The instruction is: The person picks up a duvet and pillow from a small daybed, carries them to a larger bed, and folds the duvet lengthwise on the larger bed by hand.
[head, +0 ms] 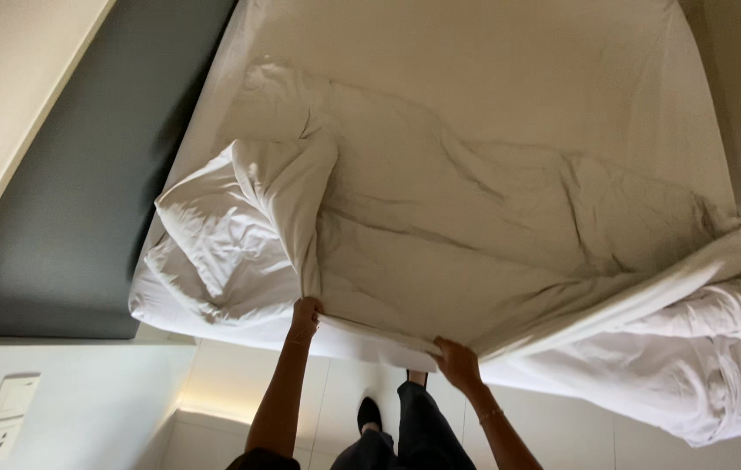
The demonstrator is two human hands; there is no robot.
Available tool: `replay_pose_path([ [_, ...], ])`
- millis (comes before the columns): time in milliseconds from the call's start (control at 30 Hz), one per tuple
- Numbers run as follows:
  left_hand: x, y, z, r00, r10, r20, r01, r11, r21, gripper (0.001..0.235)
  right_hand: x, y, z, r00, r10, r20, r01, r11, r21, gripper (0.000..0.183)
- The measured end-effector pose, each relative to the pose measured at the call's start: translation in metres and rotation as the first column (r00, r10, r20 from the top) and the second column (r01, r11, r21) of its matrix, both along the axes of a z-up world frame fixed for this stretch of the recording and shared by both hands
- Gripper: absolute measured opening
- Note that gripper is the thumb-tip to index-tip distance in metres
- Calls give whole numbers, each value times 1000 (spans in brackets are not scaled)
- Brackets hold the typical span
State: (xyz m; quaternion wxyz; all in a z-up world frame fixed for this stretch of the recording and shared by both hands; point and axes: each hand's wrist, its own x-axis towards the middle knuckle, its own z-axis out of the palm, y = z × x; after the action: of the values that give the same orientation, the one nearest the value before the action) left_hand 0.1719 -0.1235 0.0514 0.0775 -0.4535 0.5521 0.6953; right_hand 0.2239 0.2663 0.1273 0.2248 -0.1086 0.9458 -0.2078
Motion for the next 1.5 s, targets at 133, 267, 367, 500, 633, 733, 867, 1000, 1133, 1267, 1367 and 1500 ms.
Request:
replay_pose_path([
  [133,101,-1,-10,945,325,-42,-313,931,187,38,9,-3,-22,1000,12,9,-12,997,70,34],
  [267,157,19,6,848,525,65,-514,787,342,57,69,2,-55,1000,-16,-20,21,968,251,31],
  [367,168,70,31,948,308,82,-309,822,478,74,111,-1,-56,987,-160,-19,160,964,212,35],
  [500,167,182,19,973,-68,219,-106,714,692,110,139,-39,-41,958,-287,15,286,957,50,42],
  [633,145,199,0,756,-417,-504,502,864,39,68,148,-40,-29,932,-362,3,356,916,-186,45],
  [733,136,203,5,772,-407,-488,435,898,-62,69,143,-13,-12,881,-473,21,435,792,-428,43],
  [867,145,220,56,989,70,133,-131,835,534,65,116,46,7,922,-385,34,378,881,-283,34],
  [1000,153,231,43,969,214,123,-246,794,556,58,104,89,-9,987,-118,-110,119,993,8,48],
  [1133,165,240,32,943,314,114,-327,801,502,53,96,107,-46,964,-43,-261,76,990,119,29],
  [1267,196,291,67,950,243,196,-312,725,614,64,132,110,-61,984,-118,-133,137,980,144,36],
  [1367,197,330,108,965,160,210,-261,701,663,67,172,119,-44,976,-18,-218,38,996,87,14],
  [1500,188,339,46,778,-494,-389,521,853,-42,55,198,140,-16,958,-36,-286,31,999,-23,29],
])
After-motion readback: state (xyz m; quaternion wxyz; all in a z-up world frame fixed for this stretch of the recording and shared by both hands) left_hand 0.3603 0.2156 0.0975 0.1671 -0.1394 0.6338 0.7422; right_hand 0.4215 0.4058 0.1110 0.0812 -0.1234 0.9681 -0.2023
